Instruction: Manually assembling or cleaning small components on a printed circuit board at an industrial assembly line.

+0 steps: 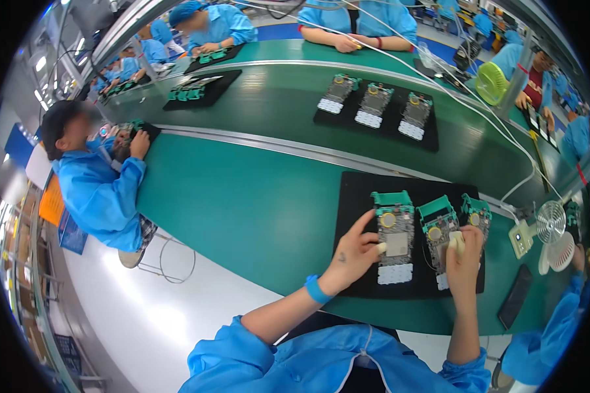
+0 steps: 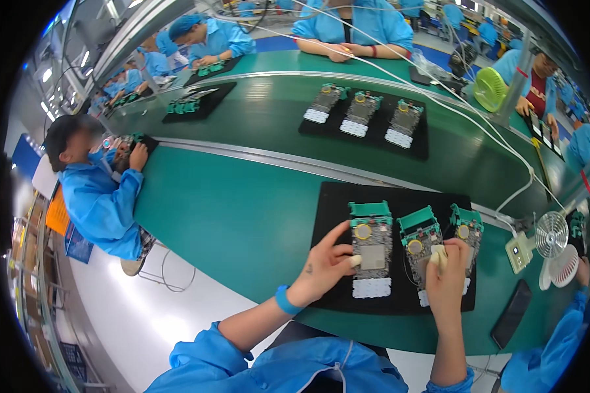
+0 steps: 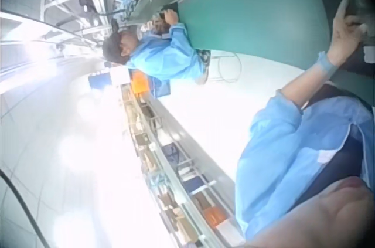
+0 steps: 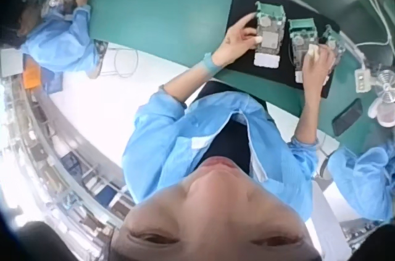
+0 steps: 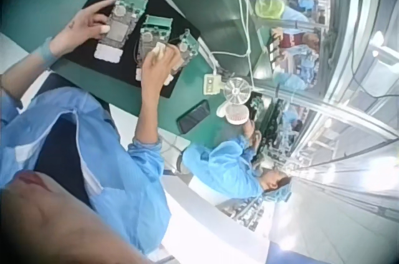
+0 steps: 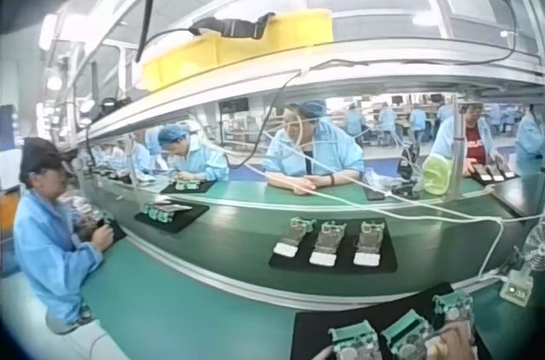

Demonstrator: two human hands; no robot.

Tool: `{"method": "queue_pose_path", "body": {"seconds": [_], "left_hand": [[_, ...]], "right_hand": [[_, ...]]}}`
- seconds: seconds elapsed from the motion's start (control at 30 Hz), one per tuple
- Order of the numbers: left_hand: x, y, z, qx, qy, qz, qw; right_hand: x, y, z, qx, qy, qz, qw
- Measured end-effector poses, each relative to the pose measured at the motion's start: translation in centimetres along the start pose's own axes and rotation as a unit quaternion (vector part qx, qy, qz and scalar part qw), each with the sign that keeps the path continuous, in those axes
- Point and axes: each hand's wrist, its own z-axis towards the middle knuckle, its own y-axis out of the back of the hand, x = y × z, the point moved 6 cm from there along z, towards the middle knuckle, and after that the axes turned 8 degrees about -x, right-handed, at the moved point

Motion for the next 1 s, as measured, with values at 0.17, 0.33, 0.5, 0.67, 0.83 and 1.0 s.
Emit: {"method": "queue_pose_path", "body": {"seconds": [0.17,0.33,0.5,0.67,0.83,1.0], "left_hand": [[1.5,-2.7,2.3,0.042,0.004,-0.006,0.999],[4.1,-8.8,5.4,0.067,-0.048,0.029,0.996],[4.7,-6.9,5.9,-0.01,-0.215,0.075,0.974],[2.1,-2.2,0.3,-0.119,0.01,-0.114,0.986],[0.4,-2.6,-2.6,-0.078,-0.143,0.104,0.981],[-0.1,-3.9,-2.8,-0.075,-0.229,0.335,0.911]], "right_hand": [[-3.0,1.3,0.6,-0.076,0.007,0.021,0.997],[-3.1,0.3,2.3,-0.081,-0.163,0.257,0.949],[1.6,-2.0,2.9,-0.035,-0.112,0.289,0.95],[-1.5,-7.0,-1.2,0.063,-0.14,0.286,0.946],[0.5,-5.7,-0.3,0.073,-0.048,0.183,0.979],[-0.9,-3.7,-1.5,0.079,-0.164,0.252,0.951]]}}
